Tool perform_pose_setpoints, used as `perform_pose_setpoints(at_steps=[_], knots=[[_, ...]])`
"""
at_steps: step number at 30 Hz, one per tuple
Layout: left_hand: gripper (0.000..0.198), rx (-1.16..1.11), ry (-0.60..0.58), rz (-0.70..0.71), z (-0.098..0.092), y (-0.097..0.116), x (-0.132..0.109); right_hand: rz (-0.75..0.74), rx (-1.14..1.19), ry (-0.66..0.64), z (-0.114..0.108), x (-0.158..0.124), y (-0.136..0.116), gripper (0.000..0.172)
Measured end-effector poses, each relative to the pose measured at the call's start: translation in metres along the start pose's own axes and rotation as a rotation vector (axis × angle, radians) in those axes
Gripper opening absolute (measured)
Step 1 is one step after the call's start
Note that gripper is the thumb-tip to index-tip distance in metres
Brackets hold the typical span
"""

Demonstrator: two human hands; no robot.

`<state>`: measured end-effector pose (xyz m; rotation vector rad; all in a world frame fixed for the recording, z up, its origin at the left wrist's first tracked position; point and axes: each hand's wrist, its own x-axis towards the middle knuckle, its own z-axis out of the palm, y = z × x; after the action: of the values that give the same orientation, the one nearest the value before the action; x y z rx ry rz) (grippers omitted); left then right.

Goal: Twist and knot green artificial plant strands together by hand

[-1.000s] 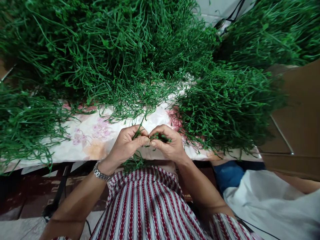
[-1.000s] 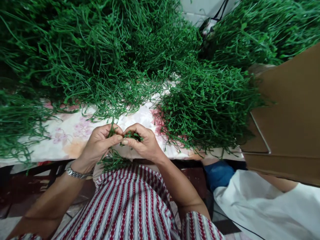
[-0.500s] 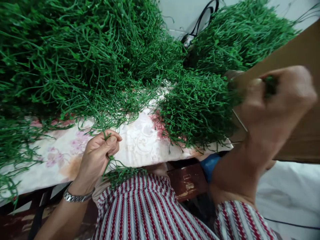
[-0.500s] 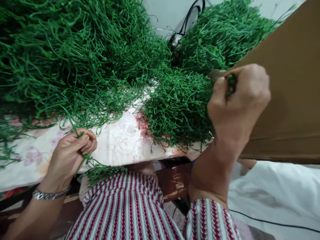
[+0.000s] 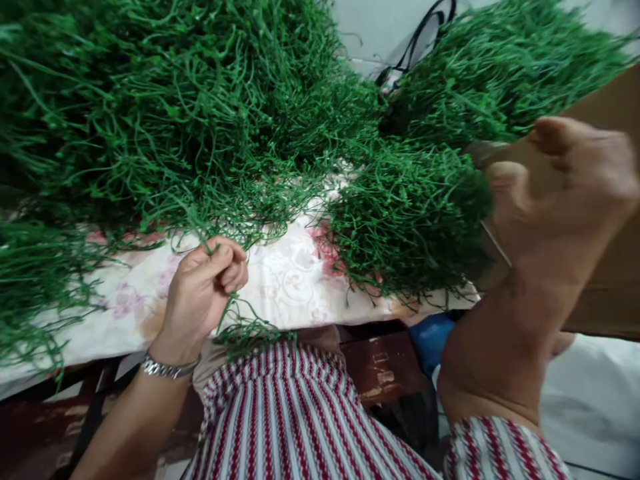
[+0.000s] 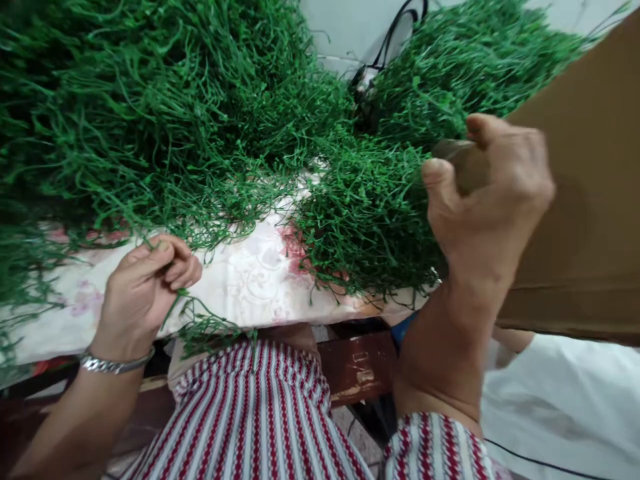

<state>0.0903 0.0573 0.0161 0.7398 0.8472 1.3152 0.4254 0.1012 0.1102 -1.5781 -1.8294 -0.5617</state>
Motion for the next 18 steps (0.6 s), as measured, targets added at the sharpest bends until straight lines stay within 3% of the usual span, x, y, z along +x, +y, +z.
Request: perform_pose_setpoints(at_steps=[2, 3, 4, 6, 8, 10, 14, 18], knots=[[0.016, -0.037, -0.016, 0.025, 0.006, 0.006, 0.004, -0.072, 0.126, 0.049, 0.006, -0.015, -0.040, 0.029], [0.018, -0.050, -0.023, 0.035, 0.009, 0.009, 0.006, -0.172, 0.252, -0.030, 0.013, -0.025, -0.060, 0.024], [0.019, -0.060, -0.025, 0.044, 0.012, 0.011, 0.008, -0.272, 0.445, -0.121, 0.023, -0.037, -0.081, 0.022], [0.022, -0.069, -0.017, 0.056, 0.017, 0.015, 0.011, -0.403, 0.749, -0.470, 0.047, -0.061, -0.118, 0.027], [0.024, -0.073, -0.009, 0.065, 0.022, 0.017, 0.014, -0.407, 0.893, -0.700, 0.070, -0.082, -0.147, 0.032], [0.026, -0.081, -0.009, 0.076, 0.024, 0.018, 0.015, -0.338, 1.000, -0.800, 0.086, -0.095, -0.165, 0.023], [0.027, -0.069, -0.016, 0.138, 0.016, 0.020, 0.017, -0.204, 1.133, -0.808, 0.093, -0.099, -0.173, 0.022], [0.017, 0.027, 0.044, 0.194, -0.007, 0.017, 0.011, -0.156, 1.130, -0.746, 0.086, -0.091, -0.166, 0.015]])
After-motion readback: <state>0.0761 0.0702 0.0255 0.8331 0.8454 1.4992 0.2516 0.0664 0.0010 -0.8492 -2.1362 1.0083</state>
